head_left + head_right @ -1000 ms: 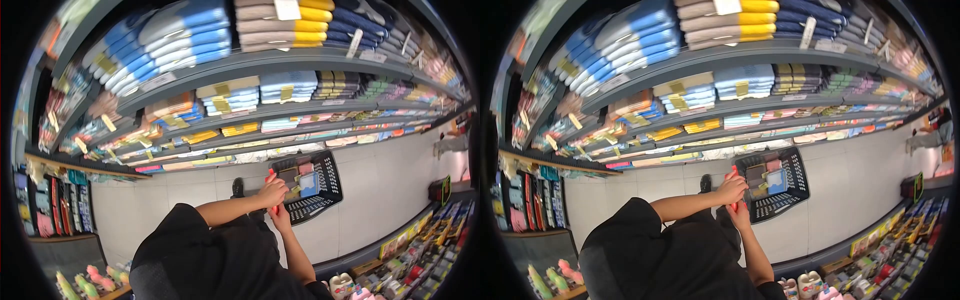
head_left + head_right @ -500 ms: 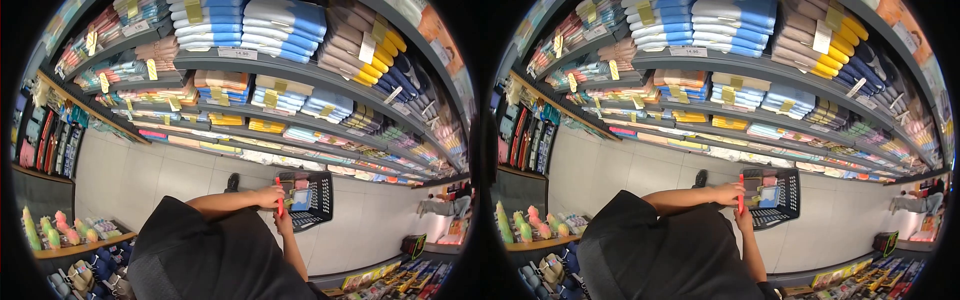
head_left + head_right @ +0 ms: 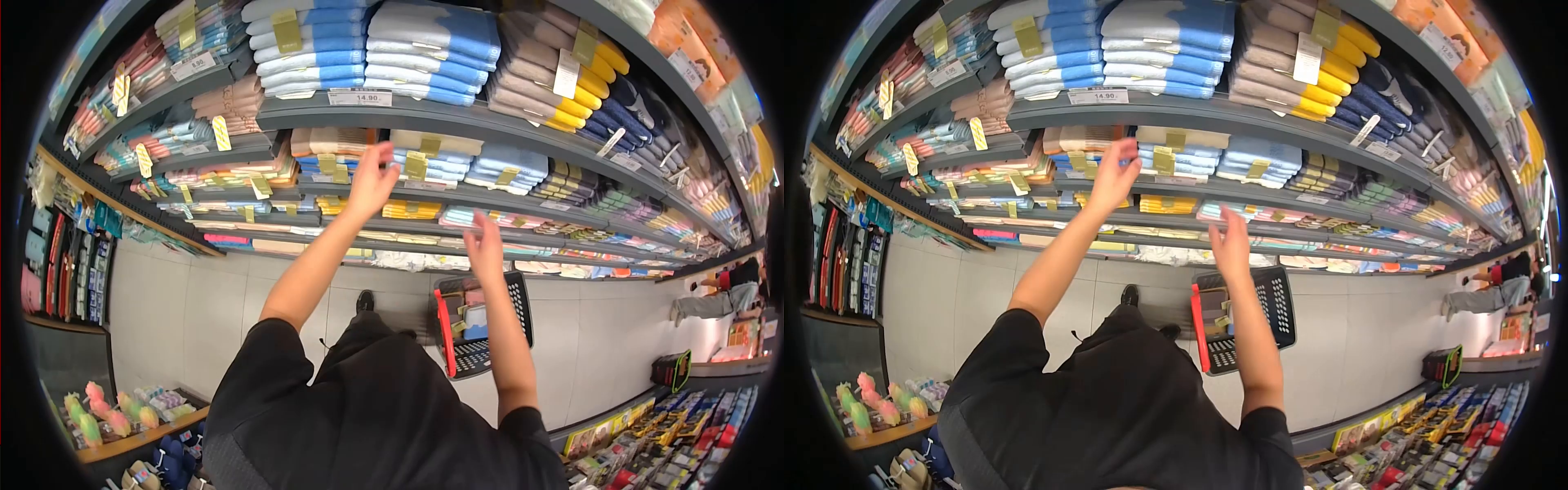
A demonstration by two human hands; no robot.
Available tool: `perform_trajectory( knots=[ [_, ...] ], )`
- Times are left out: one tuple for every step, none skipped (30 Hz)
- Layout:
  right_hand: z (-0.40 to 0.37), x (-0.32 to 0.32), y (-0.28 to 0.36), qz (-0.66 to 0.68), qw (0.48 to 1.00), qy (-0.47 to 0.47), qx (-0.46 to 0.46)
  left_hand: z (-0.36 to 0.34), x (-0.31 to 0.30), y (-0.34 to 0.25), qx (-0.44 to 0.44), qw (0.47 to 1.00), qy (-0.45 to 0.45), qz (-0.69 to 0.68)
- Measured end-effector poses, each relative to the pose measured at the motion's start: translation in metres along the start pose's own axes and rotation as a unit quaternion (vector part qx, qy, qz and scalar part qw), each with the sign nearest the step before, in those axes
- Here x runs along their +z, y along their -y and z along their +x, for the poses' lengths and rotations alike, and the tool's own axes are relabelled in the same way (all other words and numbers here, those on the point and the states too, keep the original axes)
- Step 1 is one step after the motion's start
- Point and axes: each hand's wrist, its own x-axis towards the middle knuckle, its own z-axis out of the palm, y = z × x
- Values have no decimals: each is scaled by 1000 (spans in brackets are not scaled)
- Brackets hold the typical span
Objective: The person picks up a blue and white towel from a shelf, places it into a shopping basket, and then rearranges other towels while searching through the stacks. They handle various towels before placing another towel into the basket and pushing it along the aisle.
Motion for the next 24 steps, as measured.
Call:
perform_trajectory(
  knots=[
    [31, -3, 16, 0, 999, -28, -34, 17, 0, -7, 3, 1000, -18, 1],
    [58, -1, 24, 26, 997, -59, -34, 32, 4, 0, 19, 997, -52, 50],
    [83, 4, 30, 54, 994, -89, -35, 45, 6, 4, 19, 995, -2, 98],
    [109, 10, 23, 20, 993, -102, -46, 58, 5, 7, 18, 988, 48, 147],
    [130, 16, 18, -13, 992, -115, -56, 68, 4, 9, 16, 976, 97, 196],
    [146, 18, 28, -38, 989, -139, -28, 77, 5, 6, -52, 969, 142, 195],
    [161, 22, 27, -43, 994, -103, -10, 85, 7, 2, -119, 956, 188, 193],
    [174, 22, 24, -50, 996, -67, 10, 89, 7, 0, -187, 935, 235, 187],
    [183, 24, 21, -57, 997, -31, 32, 91, 8, 6, -142, 955, 203, 161],
    [189, 30, 20, -46, 996, -66, -35, 91, 10, 13, -97, 972, 170, 132],
    [192, 36, 18, -19, 997, -69, -36, 91, 12, 19, -51, 984, 136, 103],
    [195, 40, 21, 8, 997, -74, -36, 91, 8, 17, -66, 985, 143, 71],
    [197, 41, 23, 34, 996, -79, -38, 92, 3, 15, -81, 985, 149, 37],
    [196, 41, 23, 21, 998, -65, -18, 93, -1, 13, -94, 983, 156, 4],
    [190, 35, 42, 7, 999, -52, 3, 94, -4, 10, -100, 977, 186, 6],
    [184, 32, 52, -5, 999, -38, 26, 93, -9, 6, -108, 970, 217, 9],
    [181, 38, 38, -45, 997, -62, -6, 92, -11, 5, -114, 962, 248, 13],
    [180, 48, 16, -84, 992, -87, -40, 90, -11, 12, -106, 962, 244, 55],
    [179, 51, 9, -124, 983, -110, -74, 88, -9, 22, -97, 961, 239, 97],
    [179, 51, 1, -118, 985, -104, -64, 86, -7, 31, -89, 959, 232, 138],
    [178, 49, 1, -113, 987, -97, -55, 87, -9, 27, -93, 949, 248, 171],
    [177, 47, 2, -107, 989, -90, -45, 88, -11, 22, -97, 937, 264, 205],
    [177, 44, 1, -108, 991, -68, -38, 89, -12, 17, -101, 924, 281, 238],
    [180, 40, 2, -109, 992, -47, -32, 90, -12, 17, -93, 912, 293, 271]
  ],
)
